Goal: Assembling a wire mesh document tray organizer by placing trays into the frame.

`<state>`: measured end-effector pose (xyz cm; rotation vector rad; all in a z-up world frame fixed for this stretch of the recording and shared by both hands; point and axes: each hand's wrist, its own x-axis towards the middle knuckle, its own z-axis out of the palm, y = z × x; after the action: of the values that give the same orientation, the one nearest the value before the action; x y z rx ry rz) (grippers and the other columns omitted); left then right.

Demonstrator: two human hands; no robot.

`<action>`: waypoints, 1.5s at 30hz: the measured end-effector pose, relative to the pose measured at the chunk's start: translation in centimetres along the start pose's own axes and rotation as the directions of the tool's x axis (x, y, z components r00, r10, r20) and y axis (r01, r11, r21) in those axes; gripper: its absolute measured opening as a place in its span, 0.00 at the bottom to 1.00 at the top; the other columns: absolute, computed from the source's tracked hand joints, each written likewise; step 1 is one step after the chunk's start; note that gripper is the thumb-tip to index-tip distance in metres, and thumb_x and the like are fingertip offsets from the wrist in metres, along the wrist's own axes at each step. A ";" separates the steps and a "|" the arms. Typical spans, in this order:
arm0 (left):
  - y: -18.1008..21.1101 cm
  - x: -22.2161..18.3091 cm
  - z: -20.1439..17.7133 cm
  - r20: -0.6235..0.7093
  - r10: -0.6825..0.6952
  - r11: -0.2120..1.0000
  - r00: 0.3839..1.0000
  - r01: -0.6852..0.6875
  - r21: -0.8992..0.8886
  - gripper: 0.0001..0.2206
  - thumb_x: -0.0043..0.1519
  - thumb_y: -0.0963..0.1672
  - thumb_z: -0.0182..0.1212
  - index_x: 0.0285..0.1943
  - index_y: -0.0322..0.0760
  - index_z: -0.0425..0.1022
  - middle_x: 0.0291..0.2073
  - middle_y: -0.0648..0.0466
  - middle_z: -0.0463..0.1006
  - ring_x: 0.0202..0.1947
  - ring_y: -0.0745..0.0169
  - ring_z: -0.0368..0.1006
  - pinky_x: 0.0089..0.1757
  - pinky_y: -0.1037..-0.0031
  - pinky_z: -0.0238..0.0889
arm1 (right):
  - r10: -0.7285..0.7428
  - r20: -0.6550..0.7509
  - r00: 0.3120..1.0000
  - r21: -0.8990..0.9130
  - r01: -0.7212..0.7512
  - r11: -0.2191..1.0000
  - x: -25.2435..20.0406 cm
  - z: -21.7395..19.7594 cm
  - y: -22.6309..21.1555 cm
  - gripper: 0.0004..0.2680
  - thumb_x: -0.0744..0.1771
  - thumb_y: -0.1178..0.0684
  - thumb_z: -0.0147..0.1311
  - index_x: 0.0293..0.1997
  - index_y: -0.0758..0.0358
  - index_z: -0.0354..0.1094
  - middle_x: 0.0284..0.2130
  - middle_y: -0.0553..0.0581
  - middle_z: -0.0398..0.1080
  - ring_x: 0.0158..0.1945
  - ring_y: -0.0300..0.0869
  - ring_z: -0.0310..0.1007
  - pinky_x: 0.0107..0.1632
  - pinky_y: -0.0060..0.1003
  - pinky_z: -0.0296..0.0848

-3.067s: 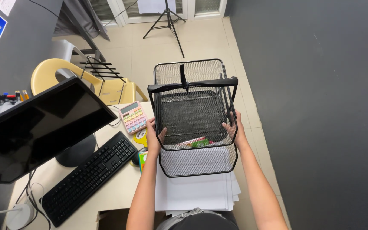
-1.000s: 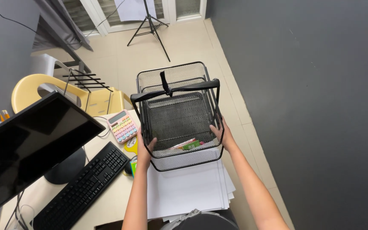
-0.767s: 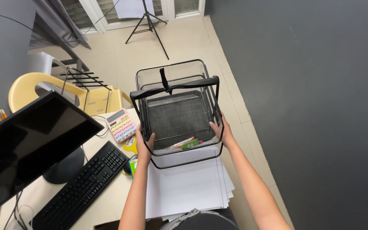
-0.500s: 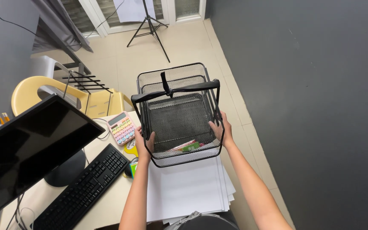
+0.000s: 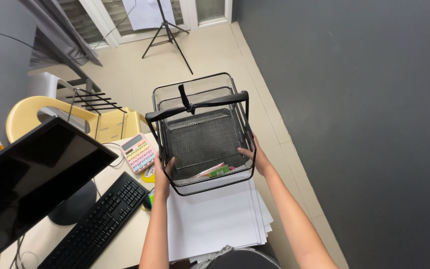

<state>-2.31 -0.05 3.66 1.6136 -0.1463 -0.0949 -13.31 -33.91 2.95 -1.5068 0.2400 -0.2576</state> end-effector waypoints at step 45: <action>-4.1 0.0 2.0 -0.064 -0.003 0.910 0.998 -0.024 -0.415 0.23 0.72 0.49 0.41 0.75 0.39 0.56 0.65 0.54 0.65 0.66 0.59 0.61 0.64 0.69 0.53 | -0.001 -0.134 0.991 0.533 0.073 0.843 1.1 1.7 3.0 0.20 0.73 0.43 0.37 0.74 0.58 0.51 0.66 0.51 0.60 0.69 0.40 0.58 0.70 0.36 0.57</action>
<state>-2.47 -1.88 -0.51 1.1867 -0.0778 -0.0611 -11.68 -32.53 0.00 -0.9346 0.2186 -0.4172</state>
